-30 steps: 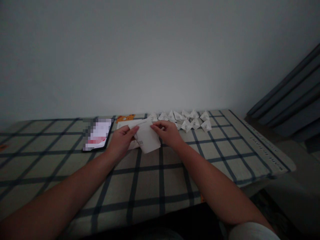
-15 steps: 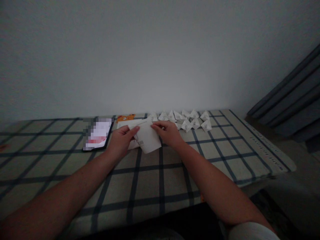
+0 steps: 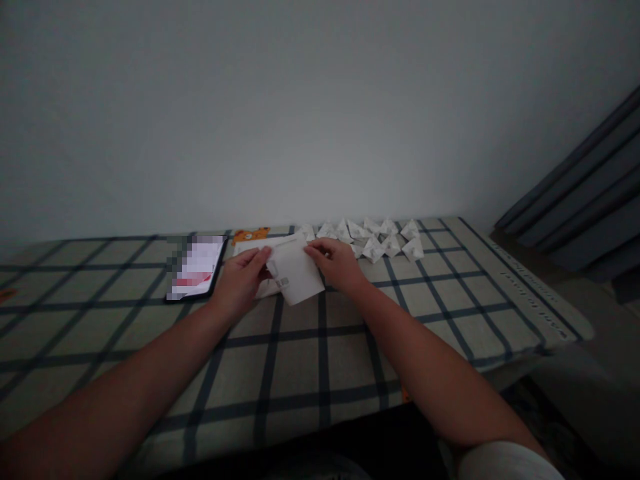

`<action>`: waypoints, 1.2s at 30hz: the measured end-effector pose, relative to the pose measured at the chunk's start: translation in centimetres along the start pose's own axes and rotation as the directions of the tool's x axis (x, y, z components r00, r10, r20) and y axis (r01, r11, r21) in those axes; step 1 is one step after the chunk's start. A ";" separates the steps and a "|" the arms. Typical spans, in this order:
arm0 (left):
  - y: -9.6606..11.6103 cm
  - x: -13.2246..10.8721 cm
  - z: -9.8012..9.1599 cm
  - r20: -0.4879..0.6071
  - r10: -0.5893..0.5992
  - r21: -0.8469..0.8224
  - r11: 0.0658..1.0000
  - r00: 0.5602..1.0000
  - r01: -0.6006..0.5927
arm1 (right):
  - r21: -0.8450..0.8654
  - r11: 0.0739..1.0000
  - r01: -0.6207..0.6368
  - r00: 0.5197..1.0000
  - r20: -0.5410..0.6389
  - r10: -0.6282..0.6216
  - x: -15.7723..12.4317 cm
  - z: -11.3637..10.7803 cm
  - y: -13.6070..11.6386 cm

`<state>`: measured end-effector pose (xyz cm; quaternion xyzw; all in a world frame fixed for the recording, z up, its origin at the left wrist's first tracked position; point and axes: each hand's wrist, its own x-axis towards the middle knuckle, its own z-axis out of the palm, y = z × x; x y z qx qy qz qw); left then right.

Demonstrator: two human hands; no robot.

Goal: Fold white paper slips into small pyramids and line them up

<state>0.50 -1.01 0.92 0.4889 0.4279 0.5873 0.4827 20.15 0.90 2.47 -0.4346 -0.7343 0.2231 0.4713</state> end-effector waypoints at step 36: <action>1.0 0.1 -0.9 0.119 0.006 0.266 0.963 0.993 -0.038 | 0.051 0.998 -0.044 0.993 0.110 0.038 0.3 -0.7 0.0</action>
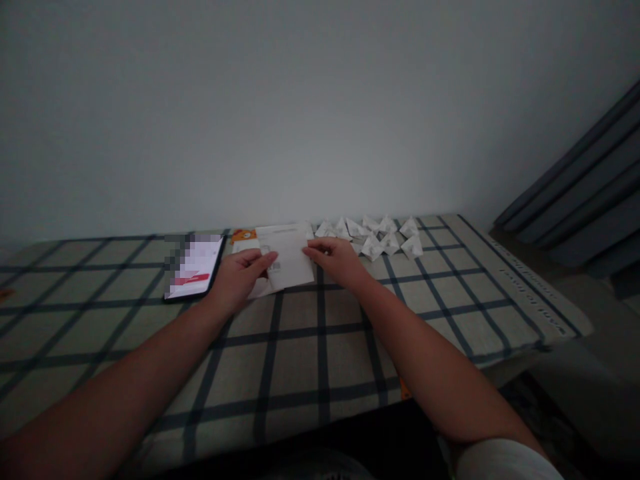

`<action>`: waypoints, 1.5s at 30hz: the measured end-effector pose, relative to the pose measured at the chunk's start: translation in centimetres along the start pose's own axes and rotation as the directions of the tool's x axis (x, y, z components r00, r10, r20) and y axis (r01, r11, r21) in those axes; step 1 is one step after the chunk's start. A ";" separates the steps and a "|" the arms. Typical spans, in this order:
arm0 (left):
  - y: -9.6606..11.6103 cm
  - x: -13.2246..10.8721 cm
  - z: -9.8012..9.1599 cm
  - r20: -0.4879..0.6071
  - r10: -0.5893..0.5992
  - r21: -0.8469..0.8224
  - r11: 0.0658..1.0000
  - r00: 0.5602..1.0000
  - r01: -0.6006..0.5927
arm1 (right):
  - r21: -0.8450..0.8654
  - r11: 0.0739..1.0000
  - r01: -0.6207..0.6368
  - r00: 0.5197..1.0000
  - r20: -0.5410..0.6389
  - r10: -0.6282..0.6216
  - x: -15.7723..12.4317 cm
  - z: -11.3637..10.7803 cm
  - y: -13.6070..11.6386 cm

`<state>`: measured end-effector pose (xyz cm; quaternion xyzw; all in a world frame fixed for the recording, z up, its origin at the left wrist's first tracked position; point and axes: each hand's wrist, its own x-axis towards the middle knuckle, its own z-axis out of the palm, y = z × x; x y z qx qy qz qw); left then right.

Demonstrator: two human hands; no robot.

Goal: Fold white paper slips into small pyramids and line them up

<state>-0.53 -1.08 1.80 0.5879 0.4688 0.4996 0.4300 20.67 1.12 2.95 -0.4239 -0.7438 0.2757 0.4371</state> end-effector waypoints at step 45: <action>-0.9 0.0 0.2 0.193 -0.114 -0.216 0.964 0.975 0.156 | 0.213 0.972 -0.095 0.983 -0.137 0.126 0.5 0.2 0.8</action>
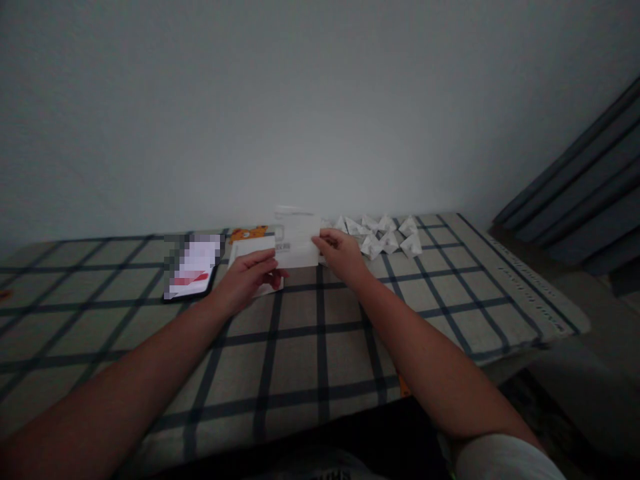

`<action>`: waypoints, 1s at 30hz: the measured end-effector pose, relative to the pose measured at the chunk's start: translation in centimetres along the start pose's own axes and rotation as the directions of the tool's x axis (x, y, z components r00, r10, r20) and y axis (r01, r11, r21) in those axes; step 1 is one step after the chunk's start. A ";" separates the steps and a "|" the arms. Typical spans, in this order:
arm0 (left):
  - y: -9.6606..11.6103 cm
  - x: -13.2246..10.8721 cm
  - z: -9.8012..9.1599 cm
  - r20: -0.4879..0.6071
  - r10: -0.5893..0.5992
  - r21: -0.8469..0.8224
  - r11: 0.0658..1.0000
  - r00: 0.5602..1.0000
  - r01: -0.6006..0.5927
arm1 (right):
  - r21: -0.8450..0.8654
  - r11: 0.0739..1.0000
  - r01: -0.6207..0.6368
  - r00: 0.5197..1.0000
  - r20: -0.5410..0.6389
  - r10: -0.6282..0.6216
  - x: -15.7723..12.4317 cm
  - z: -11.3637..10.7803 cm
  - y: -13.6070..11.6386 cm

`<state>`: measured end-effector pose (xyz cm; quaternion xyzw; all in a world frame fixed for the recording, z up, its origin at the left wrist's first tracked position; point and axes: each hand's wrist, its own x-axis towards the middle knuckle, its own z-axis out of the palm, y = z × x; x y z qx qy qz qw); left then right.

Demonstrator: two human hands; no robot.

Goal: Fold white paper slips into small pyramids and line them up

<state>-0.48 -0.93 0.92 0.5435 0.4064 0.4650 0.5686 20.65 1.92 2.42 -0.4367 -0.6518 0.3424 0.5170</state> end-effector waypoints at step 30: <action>-0.7 0.8 -0.6 -0.197 0.087 0.019 0.996 0.977 -0.085 | -0.220 0.963 0.154 0.957 0.276 -0.089 -0.3 -0.2 -0.4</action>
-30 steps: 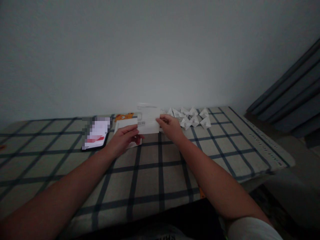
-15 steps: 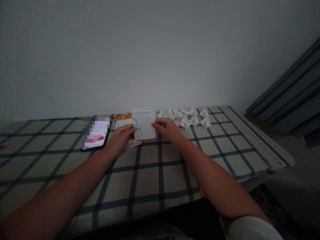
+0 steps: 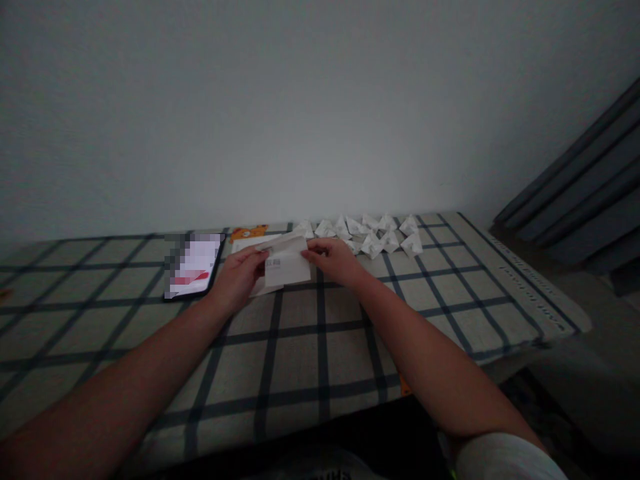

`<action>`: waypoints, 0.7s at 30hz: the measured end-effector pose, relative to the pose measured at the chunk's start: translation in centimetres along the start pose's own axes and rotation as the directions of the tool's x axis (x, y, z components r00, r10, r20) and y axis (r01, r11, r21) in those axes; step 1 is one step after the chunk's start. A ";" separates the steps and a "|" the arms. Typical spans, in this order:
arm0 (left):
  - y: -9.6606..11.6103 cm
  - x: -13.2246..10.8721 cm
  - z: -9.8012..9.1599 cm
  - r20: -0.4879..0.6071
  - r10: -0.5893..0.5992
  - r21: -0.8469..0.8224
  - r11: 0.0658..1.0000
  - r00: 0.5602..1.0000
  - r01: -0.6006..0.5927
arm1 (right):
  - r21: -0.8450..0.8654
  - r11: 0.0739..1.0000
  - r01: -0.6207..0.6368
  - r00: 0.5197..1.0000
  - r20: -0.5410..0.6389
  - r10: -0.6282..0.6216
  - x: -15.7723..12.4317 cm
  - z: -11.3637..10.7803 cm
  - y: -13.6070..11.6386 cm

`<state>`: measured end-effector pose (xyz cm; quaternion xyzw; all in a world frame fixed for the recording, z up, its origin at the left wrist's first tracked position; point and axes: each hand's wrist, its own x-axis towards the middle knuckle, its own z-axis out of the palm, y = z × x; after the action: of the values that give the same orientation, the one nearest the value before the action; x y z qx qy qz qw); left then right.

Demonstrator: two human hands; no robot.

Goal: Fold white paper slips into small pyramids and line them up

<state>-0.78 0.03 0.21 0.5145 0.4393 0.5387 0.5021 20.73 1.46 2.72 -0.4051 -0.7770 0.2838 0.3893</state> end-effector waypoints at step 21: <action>0.4 -0.3 0.2 0.084 -0.014 0.006 1.000 0.996 0.014 | 0.126 0.988 -0.089 0.990 -0.101 0.102 0.1 0.2 1.0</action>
<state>-0.62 -0.35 0.58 0.5350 0.4228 0.5119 0.5225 20.92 2.04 1.84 -0.4322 -0.7160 0.3266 0.4404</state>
